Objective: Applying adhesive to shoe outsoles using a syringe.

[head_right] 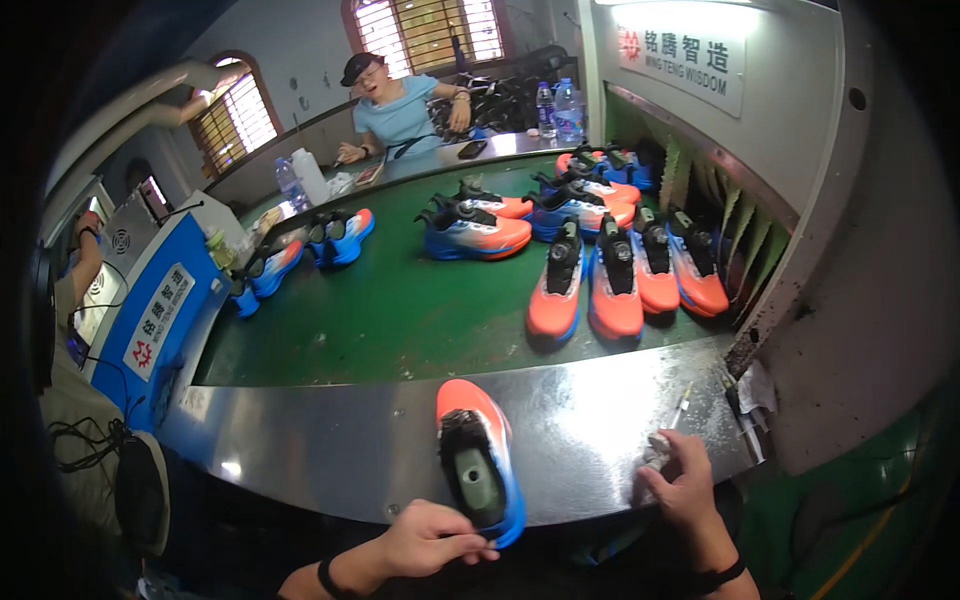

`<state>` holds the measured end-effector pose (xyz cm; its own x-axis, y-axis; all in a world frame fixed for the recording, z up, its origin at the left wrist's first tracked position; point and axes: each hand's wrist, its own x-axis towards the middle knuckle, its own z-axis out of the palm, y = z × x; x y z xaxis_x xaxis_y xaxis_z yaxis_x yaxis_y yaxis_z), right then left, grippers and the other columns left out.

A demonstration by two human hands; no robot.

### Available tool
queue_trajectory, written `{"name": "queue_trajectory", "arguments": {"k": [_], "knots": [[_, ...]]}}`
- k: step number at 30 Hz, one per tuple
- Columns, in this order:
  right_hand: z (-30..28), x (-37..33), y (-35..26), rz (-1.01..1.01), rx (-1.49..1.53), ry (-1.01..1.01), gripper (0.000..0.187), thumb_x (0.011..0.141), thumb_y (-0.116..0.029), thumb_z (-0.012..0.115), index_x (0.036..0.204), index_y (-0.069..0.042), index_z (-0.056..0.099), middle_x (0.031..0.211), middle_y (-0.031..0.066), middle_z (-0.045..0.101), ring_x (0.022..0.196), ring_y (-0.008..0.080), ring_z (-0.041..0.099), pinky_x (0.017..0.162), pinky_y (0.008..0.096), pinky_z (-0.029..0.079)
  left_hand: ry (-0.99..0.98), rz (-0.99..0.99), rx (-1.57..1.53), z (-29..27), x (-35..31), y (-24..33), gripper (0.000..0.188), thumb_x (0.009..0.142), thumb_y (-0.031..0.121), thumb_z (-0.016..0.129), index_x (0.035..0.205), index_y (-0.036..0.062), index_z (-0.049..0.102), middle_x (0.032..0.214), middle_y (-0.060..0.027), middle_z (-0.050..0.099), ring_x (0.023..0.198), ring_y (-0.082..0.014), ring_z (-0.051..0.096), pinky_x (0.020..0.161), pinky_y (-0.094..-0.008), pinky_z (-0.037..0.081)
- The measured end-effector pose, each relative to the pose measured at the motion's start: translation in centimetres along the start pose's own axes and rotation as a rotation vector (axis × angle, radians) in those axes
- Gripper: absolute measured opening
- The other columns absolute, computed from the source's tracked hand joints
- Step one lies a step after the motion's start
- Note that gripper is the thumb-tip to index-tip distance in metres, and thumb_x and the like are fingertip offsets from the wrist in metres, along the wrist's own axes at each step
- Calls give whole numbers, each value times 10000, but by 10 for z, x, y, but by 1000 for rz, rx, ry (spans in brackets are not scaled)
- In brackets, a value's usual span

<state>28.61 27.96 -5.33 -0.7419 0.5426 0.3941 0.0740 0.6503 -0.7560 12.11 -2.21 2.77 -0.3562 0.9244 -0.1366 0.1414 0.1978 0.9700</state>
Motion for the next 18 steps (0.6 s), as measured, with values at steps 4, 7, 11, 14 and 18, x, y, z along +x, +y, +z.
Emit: {"name": "queue_trajectory", "arguments": {"k": [4,7,11,14,18], "knots": [[-7,-8,7,157,204,15,506,690,-158,774,1132,-34,560,983,92,567,902,193,553,809,289,435,-130,24,64,18,24,-4,170,869,149,618,888,-4,689,775,-70,692,685,-120,652,643,-249,510],[-18,-14,7,190,310,31,499,724,-130,763,1160,-35,539,1016,58,570,910,134,537,818,270,435,-148,-12,147,24,21,-15,163,869,155,620,900,16,699,785,-74,691,695,-121,652,652,-248,509],[-31,-19,1,235,565,-1,501,765,-54,727,1208,-36,492,1015,35,566,898,103,529,810,259,439,178,-102,-451,-16,3,-39,143,855,33,575,729,-19,619,786,-135,683,637,-145,627,612,-262,513],[-40,-22,-3,318,646,-33,489,782,-93,721,1206,-34,485,987,23,569,863,76,524,756,225,435,510,-46,-392,-55,15,-60,99,876,4,511,800,13,448,678,-73,533,599,-194,616,555,-277,515],[-46,-28,-3,317,657,-24,491,783,-145,728,1200,-36,492,968,19,576,830,69,522,732,211,431,698,-124,-323,-91,52,-69,149,927,136,535,1003,15,493,770,-57,558,588,-121,586,542,-232,496]]}}
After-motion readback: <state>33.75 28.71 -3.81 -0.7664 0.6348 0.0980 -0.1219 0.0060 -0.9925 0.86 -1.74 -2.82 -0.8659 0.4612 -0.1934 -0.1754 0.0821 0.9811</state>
